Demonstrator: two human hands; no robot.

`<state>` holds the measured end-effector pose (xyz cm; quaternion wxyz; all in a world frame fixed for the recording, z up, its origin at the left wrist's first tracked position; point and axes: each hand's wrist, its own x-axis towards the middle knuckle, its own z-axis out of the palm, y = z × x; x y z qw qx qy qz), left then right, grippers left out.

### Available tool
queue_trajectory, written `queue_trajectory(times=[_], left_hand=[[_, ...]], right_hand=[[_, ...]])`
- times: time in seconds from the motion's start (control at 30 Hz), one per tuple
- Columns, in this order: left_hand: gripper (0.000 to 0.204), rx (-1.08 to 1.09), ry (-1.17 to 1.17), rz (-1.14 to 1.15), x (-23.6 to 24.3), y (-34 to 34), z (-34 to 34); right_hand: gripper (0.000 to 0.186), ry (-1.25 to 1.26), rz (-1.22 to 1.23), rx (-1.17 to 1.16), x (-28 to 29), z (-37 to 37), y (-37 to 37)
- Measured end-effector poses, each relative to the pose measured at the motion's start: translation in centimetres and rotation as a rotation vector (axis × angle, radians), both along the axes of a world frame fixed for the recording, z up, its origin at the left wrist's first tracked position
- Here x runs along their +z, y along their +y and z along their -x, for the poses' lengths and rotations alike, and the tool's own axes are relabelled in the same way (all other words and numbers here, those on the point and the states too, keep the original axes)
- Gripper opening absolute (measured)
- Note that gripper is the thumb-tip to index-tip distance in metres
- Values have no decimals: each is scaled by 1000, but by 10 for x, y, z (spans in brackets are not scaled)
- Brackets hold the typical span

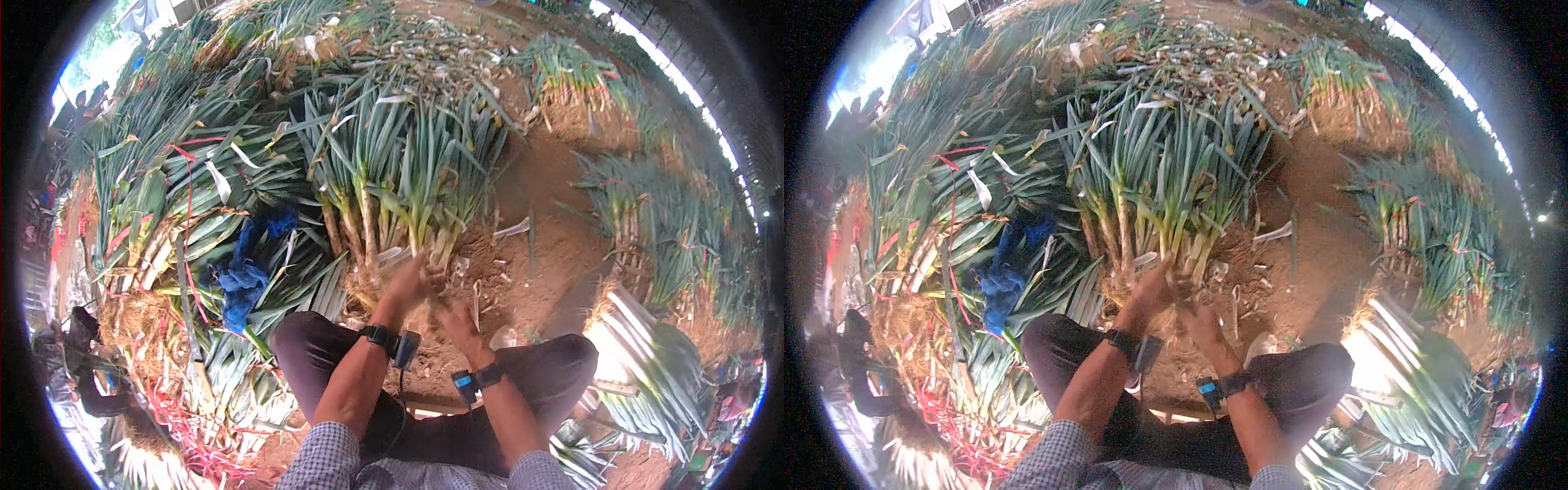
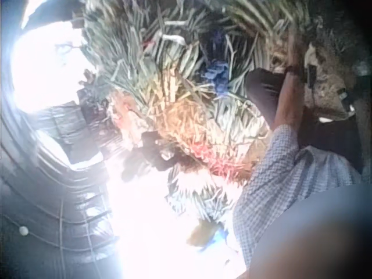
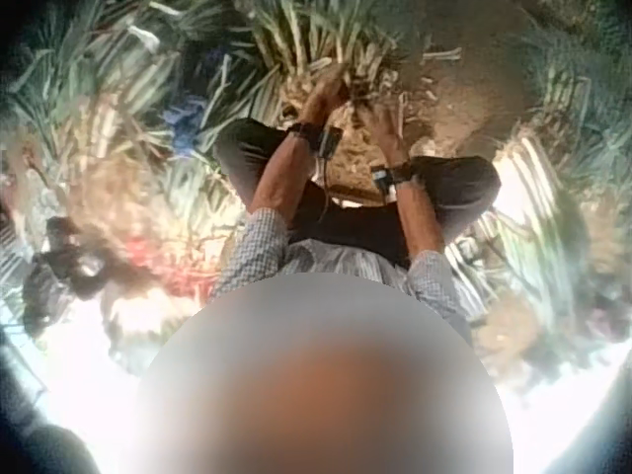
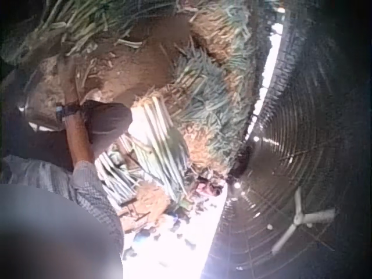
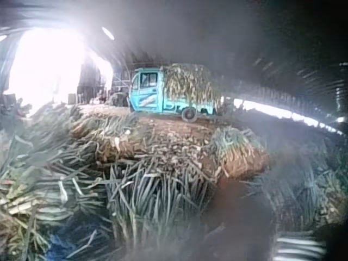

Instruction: The person sorts and cleans leeks by hand, stripping away outer leaves and roots, and then arranges the cleaned stalks into neat bundles.

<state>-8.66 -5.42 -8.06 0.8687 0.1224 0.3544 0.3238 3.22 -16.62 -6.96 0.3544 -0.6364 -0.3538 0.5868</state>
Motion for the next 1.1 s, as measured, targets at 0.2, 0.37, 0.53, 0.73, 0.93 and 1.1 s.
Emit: queue_trajectory(times=[0.2, 0.37, 0.53, 0.73, 0.93, 1.1], left_hand=[[30, -61, 436, -151, -35, -29, 9], [21, -27, 234, -287, 63, -82, 12], [27, -191, 170, -315, 82, -118, 14], [46, -417, -65, -719, 91, -89, 10], [47, -106, 540, -1497, 133, -21, -40], [33, -51, 6, -471, 128, 1, -66]], right_hand=[[37, -169, -160, 75, -9, -50, 46], [38, 276, -168, -106, 45, -84, 86], [44, 452, -155, -278, 61, -109, 108], [58, 605, -251, -342, 67, -137, 103], [54, 107, -470, -118, 109, -105, 42], [46, -235, -477, -151, 148, -77, 26]])
